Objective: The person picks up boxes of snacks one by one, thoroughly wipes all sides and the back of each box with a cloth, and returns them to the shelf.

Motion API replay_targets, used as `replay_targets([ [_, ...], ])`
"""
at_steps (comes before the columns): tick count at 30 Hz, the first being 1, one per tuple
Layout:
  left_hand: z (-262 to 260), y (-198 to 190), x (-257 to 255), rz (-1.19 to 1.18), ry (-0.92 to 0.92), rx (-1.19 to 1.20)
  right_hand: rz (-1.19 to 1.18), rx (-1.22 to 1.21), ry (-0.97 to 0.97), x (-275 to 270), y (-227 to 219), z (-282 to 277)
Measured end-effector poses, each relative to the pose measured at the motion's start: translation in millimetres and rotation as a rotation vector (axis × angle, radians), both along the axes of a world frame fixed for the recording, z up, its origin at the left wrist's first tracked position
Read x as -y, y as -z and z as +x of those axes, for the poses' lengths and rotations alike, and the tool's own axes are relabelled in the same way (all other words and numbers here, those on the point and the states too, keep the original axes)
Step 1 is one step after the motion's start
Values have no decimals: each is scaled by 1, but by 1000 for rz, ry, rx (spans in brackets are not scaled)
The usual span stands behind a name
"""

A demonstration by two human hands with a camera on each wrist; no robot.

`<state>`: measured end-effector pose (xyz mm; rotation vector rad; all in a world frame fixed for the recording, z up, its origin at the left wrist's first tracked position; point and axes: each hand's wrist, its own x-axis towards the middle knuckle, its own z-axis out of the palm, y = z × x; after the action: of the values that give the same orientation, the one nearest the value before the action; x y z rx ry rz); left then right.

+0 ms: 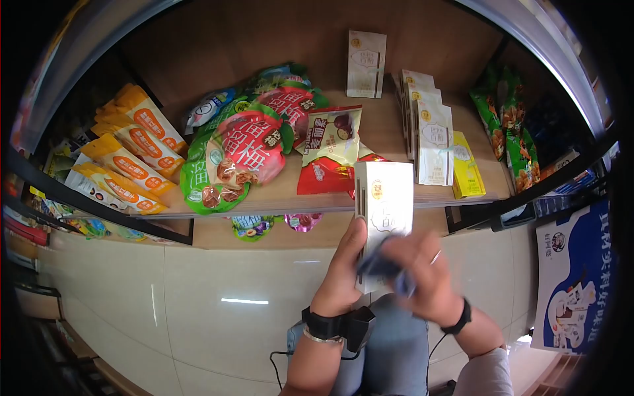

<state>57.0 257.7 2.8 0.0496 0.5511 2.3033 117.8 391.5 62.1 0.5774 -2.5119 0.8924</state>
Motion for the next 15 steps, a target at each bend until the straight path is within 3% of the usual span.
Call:
replay_targets([
  [2,-3,5,5,120,69,-46,58,26,-180,11,0,15],
  [5,14,-20,-1,-31,-38,-31,53,-92,158,-7,-11,-2],
  [6,18,-26,0,-84,-28,-18,-104,-91,316,-11,-2,-12],
  [11,14,-15,-3,-271,-169,-189,-212,56,53,11,-2,21],
  [15,16,-20,-7,-370,-216,-328,-247,64,152,13,-1,15],
])
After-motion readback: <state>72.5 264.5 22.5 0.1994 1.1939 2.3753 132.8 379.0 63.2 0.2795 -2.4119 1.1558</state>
